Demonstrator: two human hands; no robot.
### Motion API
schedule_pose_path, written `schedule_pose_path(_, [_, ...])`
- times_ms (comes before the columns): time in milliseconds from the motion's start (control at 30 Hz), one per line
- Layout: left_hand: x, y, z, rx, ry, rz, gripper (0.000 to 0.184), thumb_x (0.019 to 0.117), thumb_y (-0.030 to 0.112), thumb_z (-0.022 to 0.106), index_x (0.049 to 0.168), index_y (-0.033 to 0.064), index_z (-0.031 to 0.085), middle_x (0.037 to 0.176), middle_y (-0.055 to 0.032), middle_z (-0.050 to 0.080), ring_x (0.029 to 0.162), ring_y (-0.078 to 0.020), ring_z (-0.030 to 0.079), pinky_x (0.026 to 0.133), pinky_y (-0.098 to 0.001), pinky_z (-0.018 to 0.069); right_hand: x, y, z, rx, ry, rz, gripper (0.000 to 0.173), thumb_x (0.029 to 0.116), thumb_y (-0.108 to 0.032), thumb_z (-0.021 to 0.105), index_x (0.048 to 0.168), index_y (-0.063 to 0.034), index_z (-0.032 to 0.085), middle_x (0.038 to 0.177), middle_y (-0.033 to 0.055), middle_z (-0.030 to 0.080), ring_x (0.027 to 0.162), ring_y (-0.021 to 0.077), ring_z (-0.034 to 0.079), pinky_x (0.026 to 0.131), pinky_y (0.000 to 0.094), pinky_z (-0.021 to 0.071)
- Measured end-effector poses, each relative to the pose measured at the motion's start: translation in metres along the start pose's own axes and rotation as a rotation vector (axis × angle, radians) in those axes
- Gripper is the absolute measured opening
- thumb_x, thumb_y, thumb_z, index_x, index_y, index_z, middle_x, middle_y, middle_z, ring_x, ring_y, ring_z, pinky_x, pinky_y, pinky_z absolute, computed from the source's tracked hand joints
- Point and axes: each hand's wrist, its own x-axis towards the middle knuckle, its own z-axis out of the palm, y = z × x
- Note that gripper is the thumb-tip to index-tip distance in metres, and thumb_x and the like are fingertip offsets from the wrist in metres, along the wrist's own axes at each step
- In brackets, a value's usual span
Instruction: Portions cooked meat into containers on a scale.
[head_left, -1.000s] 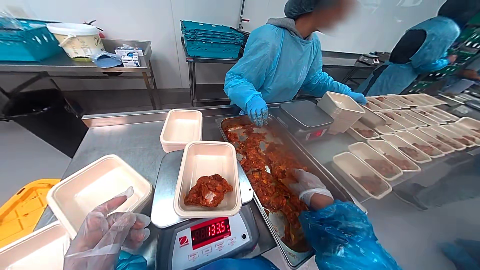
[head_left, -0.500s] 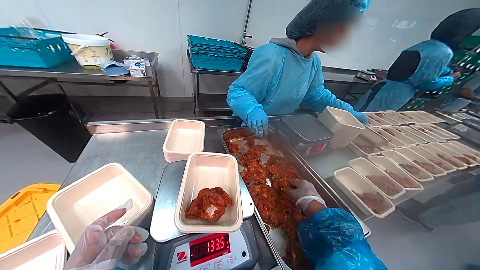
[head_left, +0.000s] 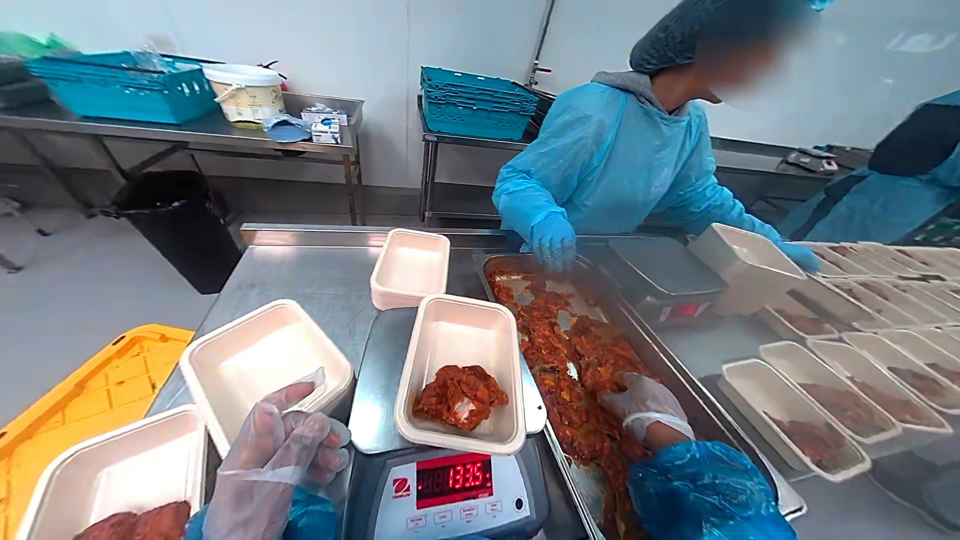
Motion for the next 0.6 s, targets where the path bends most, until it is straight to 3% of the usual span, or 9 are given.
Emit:
schedule_pose_path(133, [-0.001,-0.003,0.000,-0.010,0.006,-0.001,0.038,0.0944,0.006,0.052,0.131,0.0006,0.045,0.072,0.0008,0.071,0.055,-0.0112,0.069,0.052,-0.0231,0.0597,-0.001,-0.007,0.001,-0.025,-0.003,0.029,0.052,0.0867,-0.044,0.076,0.126,-0.0111,0.070,0.123,0.0172,0.071,0.120,0.0343,0.066,0.101,0.0567,0.0507])
schedule_pose_path(500, [-0.007,0.001,-0.012,0.007,-0.041,-0.019,0.036,0.0996,0.010,0.050,0.133,0.0016,0.042,0.075,0.0044,0.071,0.059,-0.0096,0.070,0.057,-0.0243,0.0614,-0.003,-0.012,0.003,-0.034,0.024,0.011,0.047,0.0888,-0.039,0.075,0.126,-0.0100,0.070,0.124,0.0161,0.071,0.121,0.0328,0.066,0.103,0.0546,0.0504])
schedule_pose_path(600, [-0.012,0.008,-0.017,0.044,-0.056,-0.039,0.037,0.0992,0.008,0.049,0.135,0.0000,0.041,0.076,0.0048,0.071,0.061,-0.0097,0.070,0.058,-0.0251,0.0616,-0.009,-0.011,-0.001,-0.004,0.044,-0.011,0.040,0.0898,-0.034,0.076,0.120,-0.0081,0.071,0.121,0.0173,0.072,0.119,0.0339,0.067,0.101,0.0550,0.0509])
